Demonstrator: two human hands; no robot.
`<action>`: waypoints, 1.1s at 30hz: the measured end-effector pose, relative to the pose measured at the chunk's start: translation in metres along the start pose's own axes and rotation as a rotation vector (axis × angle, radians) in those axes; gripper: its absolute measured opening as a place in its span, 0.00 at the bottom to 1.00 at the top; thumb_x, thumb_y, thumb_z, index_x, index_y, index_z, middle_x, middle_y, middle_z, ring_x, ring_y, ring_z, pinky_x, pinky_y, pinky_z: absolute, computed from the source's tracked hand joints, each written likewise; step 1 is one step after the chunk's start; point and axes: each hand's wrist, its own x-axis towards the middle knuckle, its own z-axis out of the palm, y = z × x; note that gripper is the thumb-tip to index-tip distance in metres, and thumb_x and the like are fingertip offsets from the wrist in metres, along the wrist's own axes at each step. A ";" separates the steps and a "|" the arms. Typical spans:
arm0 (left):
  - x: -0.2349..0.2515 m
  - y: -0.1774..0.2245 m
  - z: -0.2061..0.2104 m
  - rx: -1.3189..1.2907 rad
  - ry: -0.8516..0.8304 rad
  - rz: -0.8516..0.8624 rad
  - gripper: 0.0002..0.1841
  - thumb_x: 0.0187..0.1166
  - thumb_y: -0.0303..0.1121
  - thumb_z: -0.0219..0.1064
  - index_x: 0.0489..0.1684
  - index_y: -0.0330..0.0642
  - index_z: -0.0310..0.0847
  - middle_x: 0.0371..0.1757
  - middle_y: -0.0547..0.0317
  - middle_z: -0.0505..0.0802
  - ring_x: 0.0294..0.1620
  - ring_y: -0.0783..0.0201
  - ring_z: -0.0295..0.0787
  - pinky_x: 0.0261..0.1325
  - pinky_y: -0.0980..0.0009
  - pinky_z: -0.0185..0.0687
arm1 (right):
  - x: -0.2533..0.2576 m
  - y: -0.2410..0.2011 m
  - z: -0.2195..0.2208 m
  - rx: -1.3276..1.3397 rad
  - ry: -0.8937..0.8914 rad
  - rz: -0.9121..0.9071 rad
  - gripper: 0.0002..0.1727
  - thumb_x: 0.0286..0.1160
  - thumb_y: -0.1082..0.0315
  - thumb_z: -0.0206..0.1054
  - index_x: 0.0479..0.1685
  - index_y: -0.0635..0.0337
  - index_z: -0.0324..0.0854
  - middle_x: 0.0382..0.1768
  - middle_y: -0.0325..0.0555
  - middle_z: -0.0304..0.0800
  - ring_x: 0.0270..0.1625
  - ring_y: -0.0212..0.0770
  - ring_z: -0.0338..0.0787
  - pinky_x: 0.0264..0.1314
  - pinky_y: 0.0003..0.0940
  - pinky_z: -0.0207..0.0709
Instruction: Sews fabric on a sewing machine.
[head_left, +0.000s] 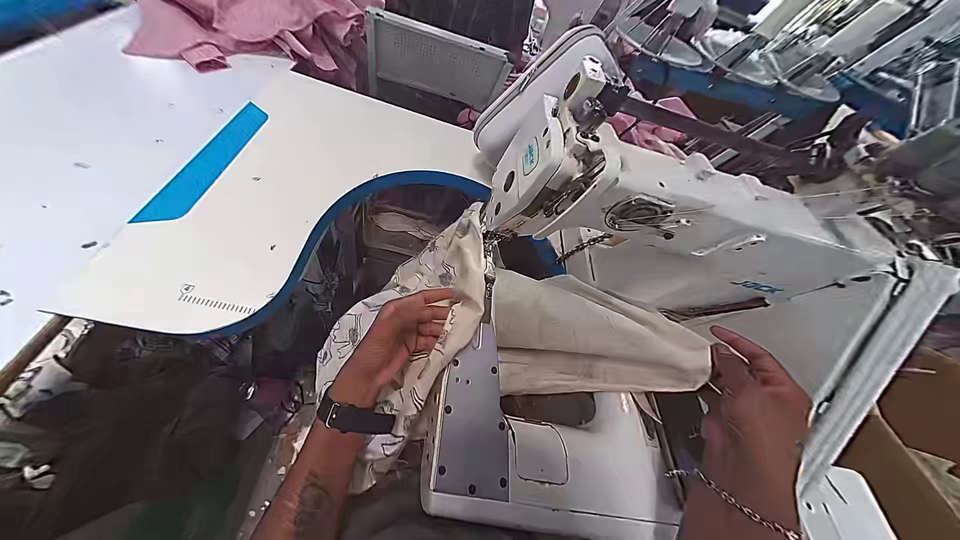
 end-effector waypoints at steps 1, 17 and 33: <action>0.011 0.012 0.005 0.187 0.092 0.032 0.20 0.81 0.28 0.61 0.70 0.31 0.78 0.46 0.55 0.96 0.40 0.70 0.93 0.45 0.73 0.89 | -0.002 -0.002 0.002 -0.023 0.007 -0.037 0.14 0.85 0.73 0.56 0.62 0.69 0.78 0.36 0.31 0.80 0.30 0.15 0.78 0.34 0.13 0.74; -0.113 0.039 0.058 1.393 -0.467 0.034 0.16 0.78 0.34 0.59 0.22 0.33 0.83 0.20 0.45 0.86 0.24 0.43 0.88 0.26 0.44 0.76 | -0.066 0.005 0.150 -0.517 -0.614 -0.955 0.16 0.62 0.76 0.61 0.44 0.65 0.92 0.23 0.59 0.88 0.19 0.59 0.88 0.17 0.51 0.75; 0.058 -0.033 0.040 1.441 0.219 0.391 0.27 0.81 0.46 0.68 0.66 0.30 0.81 0.61 0.33 0.90 0.46 0.39 0.94 0.45 0.45 0.88 | -0.040 -0.003 0.132 -0.211 -0.462 -0.724 0.12 0.71 0.69 0.66 0.37 0.63 0.95 0.40 0.51 0.97 0.45 0.40 0.95 0.51 0.33 0.85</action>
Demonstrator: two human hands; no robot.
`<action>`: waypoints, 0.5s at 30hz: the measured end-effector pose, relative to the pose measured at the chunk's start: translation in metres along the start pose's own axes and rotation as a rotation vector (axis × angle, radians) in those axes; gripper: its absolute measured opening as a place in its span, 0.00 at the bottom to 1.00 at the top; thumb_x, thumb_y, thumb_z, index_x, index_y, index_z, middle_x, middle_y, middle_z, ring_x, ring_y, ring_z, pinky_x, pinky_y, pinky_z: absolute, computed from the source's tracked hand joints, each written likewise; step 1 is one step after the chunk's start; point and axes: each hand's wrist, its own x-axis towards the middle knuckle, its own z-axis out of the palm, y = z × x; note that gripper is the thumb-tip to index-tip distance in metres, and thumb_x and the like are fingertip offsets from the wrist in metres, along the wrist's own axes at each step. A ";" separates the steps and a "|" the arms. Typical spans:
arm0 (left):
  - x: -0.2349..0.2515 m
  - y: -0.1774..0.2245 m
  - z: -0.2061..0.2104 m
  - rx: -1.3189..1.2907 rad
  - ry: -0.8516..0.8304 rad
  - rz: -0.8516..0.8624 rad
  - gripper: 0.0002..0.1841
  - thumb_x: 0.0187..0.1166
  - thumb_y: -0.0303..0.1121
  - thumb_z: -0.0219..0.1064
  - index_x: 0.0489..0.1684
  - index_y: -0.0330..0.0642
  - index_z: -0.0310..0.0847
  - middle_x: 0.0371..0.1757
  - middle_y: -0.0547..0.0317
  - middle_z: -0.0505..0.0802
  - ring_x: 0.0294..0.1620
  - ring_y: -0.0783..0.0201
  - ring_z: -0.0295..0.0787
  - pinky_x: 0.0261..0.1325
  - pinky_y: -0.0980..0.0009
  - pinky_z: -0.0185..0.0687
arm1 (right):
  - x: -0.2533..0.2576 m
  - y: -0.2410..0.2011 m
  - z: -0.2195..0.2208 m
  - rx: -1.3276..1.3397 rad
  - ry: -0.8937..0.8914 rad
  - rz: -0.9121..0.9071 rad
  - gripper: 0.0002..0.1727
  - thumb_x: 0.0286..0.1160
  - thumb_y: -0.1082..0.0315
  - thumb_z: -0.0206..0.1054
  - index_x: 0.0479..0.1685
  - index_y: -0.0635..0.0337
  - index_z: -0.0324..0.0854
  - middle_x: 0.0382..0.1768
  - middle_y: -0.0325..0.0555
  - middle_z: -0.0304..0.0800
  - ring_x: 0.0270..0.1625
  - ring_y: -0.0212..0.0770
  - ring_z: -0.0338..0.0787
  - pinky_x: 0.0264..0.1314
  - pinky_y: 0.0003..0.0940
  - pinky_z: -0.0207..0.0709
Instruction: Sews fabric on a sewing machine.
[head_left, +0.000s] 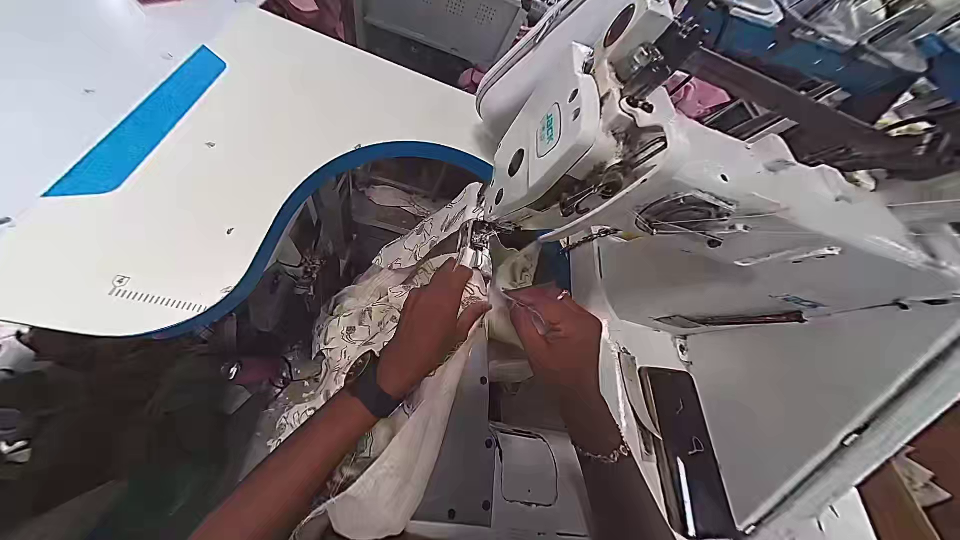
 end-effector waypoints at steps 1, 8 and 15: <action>-0.006 -0.003 -0.001 0.055 -0.009 0.066 0.24 0.84 0.48 0.63 0.64 0.35 0.86 0.70 0.33 0.86 0.54 0.39 0.93 0.51 0.46 0.88 | -0.004 0.002 0.007 0.070 -0.048 -0.028 0.12 0.73 0.69 0.65 0.38 0.62 0.95 0.48 0.50 0.98 0.51 0.38 0.97 0.55 0.30 0.87; -0.008 -0.005 0.009 0.134 0.044 0.177 0.11 0.79 0.25 0.61 0.47 0.33 0.90 0.77 0.43 0.85 0.83 0.36 0.73 0.75 0.25 0.60 | -0.011 0.006 0.010 0.112 -0.301 -0.009 0.13 0.67 0.66 0.59 0.27 0.63 0.86 0.64 0.56 0.92 0.39 0.36 0.91 0.38 0.30 0.79; -0.006 -0.006 0.003 0.110 0.021 0.247 0.15 0.82 0.27 0.58 0.58 0.30 0.87 0.72 0.38 0.87 0.73 0.40 0.85 0.72 0.53 0.82 | -0.012 -0.004 0.004 -0.308 -0.306 -0.259 0.09 0.61 0.66 0.61 0.19 0.60 0.78 0.66 0.54 0.92 0.20 0.40 0.88 0.13 0.35 0.69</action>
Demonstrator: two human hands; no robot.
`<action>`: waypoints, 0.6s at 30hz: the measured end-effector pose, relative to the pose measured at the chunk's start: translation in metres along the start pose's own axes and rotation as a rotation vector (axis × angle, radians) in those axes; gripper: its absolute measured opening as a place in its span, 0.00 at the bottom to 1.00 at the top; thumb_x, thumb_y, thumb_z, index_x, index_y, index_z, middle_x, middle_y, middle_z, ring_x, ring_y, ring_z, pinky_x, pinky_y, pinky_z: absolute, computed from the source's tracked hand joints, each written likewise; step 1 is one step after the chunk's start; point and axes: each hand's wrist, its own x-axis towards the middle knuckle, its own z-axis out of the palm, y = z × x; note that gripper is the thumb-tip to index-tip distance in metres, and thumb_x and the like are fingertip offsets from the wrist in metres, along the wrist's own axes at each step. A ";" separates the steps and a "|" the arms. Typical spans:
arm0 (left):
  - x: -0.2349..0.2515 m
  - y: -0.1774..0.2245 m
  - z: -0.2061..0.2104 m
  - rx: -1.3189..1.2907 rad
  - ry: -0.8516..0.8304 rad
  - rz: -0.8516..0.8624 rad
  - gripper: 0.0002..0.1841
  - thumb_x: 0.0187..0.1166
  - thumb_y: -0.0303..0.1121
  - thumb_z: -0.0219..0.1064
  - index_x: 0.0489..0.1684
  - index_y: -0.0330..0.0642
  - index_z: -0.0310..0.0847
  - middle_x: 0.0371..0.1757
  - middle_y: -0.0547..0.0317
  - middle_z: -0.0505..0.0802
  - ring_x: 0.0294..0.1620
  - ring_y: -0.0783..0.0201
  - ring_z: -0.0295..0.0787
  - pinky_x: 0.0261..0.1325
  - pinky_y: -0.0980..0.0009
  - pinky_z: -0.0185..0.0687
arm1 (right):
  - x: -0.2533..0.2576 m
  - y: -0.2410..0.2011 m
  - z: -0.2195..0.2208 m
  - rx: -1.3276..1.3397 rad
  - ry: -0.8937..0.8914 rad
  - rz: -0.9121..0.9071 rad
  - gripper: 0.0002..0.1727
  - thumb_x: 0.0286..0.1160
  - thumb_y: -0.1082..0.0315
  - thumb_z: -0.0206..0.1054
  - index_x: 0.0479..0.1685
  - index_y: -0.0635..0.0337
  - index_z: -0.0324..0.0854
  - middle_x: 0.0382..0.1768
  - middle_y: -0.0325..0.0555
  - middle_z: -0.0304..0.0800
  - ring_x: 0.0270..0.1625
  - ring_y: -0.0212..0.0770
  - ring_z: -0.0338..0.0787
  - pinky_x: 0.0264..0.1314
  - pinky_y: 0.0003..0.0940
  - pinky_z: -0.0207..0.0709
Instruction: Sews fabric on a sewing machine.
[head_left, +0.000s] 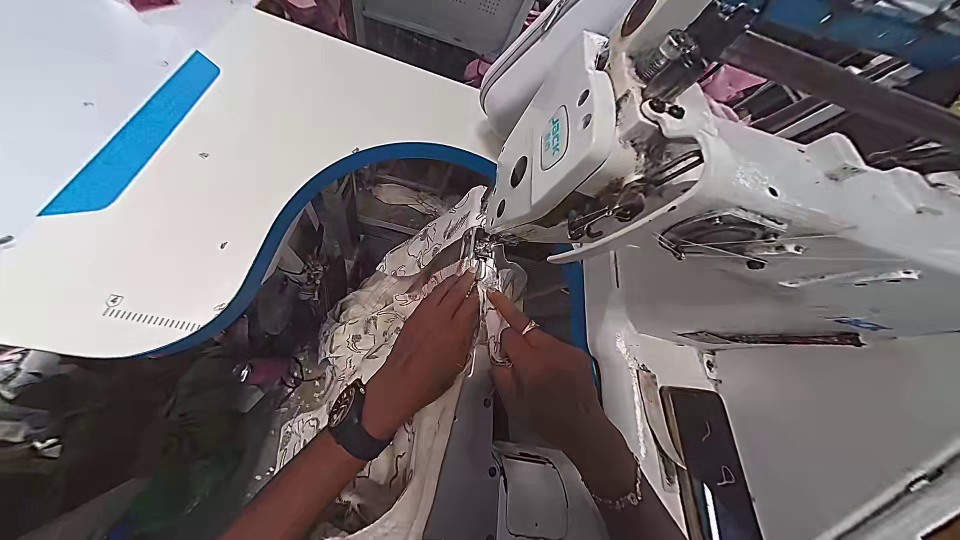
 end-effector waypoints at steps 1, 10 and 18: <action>0.000 0.001 0.000 -0.025 -0.001 -0.019 0.17 0.83 0.29 0.57 0.61 0.29 0.86 0.72 0.38 0.87 0.74 0.41 0.85 0.73 0.55 0.81 | 0.002 -0.002 -0.002 -0.065 0.009 -0.004 0.10 0.61 0.65 0.60 0.19 0.61 0.79 0.65 0.54 0.92 0.20 0.42 0.89 0.13 0.35 0.69; 0.002 0.003 -0.002 -0.165 -0.029 -0.053 0.17 0.73 0.20 0.62 0.61 0.34 0.84 0.71 0.34 0.86 0.75 0.36 0.82 0.71 0.53 0.83 | 0.019 0.000 0.018 0.669 -0.049 0.299 0.14 0.74 0.59 0.66 0.28 0.62 0.81 0.74 0.60 0.81 0.47 0.24 0.87 0.47 0.18 0.78; 0.008 0.003 0.006 -0.158 0.044 -0.054 0.14 0.74 0.19 0.61 0.56 0.33 0.83 0.71 0.33 0.86 0.74 0.36 0.83 0.69 0.56 0.84 | 0.018 0.000 0.022 0.781 0.058 0.351 0.16 0.70 0.58 0.72 0.25 0.62 0.81 0.72 0.60 0.85 0.58 0.21 0.89 0.54 0.14 0.80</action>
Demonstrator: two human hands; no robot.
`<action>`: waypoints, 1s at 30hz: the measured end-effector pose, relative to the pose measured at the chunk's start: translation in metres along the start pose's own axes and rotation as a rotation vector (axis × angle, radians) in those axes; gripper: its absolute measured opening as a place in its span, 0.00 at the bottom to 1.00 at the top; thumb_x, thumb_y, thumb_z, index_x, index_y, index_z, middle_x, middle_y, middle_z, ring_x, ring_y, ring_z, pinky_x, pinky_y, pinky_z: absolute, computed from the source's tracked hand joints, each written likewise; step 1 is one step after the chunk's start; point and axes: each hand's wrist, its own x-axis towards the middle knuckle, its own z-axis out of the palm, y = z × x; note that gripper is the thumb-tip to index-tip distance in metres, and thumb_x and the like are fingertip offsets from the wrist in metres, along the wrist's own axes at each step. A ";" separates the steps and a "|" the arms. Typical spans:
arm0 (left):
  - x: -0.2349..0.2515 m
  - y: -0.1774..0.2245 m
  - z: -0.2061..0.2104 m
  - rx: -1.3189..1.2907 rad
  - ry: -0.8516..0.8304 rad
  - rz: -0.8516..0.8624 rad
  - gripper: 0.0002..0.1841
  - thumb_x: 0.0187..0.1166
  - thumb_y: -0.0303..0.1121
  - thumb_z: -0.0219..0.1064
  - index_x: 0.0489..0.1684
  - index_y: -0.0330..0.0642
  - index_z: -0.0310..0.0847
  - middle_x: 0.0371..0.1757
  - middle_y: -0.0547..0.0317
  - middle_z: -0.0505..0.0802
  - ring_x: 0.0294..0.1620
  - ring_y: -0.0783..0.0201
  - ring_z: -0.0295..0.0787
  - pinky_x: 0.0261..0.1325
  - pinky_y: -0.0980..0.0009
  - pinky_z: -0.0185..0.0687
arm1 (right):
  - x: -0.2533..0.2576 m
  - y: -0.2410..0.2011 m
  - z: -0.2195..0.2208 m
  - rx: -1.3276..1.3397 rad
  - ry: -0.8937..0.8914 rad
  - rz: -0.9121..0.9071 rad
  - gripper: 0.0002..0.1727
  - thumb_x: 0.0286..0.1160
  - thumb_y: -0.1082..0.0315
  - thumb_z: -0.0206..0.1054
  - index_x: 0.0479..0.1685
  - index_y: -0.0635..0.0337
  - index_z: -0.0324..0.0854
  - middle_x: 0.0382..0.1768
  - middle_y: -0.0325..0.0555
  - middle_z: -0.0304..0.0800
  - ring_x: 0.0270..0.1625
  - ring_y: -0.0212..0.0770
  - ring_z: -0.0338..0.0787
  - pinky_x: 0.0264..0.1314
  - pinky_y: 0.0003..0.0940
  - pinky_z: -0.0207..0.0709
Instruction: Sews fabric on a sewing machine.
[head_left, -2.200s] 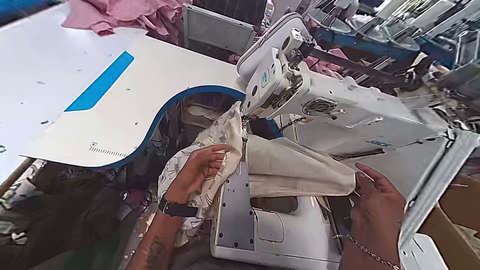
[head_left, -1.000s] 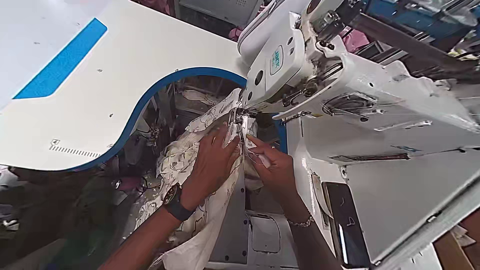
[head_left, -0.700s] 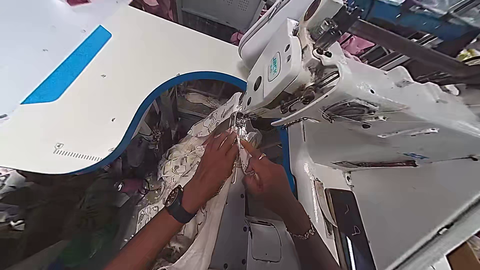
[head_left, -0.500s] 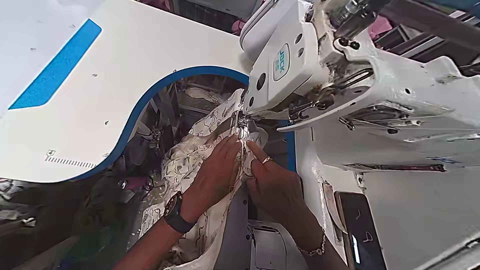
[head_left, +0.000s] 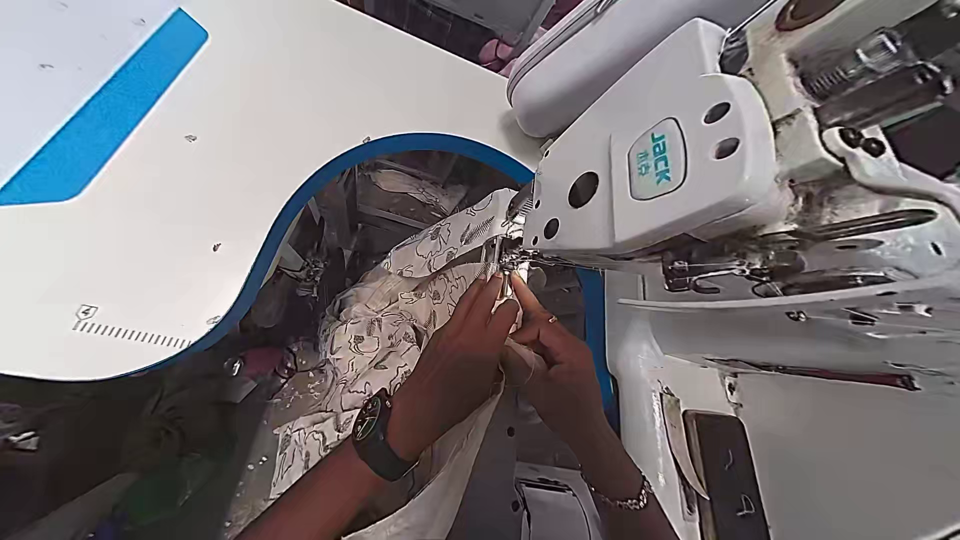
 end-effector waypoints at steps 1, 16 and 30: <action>0.000 0.001 -0.001 -0.005 -0.004 -0.005 0.14 0.76 0.19 0.60 0.57 0.33 0.83 0.72 0.33 0.85 0.76 0.37 0.82 0.72 0.57 0.82 | -0.001 -0.001 0.000 -0.029 0.002 -0.010 0.16 0.71 0.58 0.71 0.26 0.62 0.80 0.73 0.60 0.84 0.57 0.22 0.89 0.53 0.15 0.80; -0.045 0.044 -0.070 -0.356 -0.536 -0.454 0.20 0.86 0.34 0.62 0.72 0.33 0.78 0.35 0.46 0.91 0.33 0.53 0.87 0.43 0.54 0.83 | -0.106 -0.019 -0.027 -0.720 -0.028 0.338 0.10 0.62 0.68 0.74 0.32 0.69 0.90 0.24 0.57 0.88 0.26 0.58 0.90 0.28 0.58 0.78; -0.055 0.028 -0.069 -0.426 -0.624 -0.328 0.41 0.67 0.29 0.76 0.88 0.37 0.64 0.38 0.38 0.93 0.38 0.41 0.91 0.45 0.43 0.84 | -0.094 -0.136 -0.001 -0.830 -0.311 0.116 0.14 0.74 0.63 0.68 0.24 0.63 0.87 0.17 0.49 0.83 0.20 0.49 0.86 0.19 0.42 0.75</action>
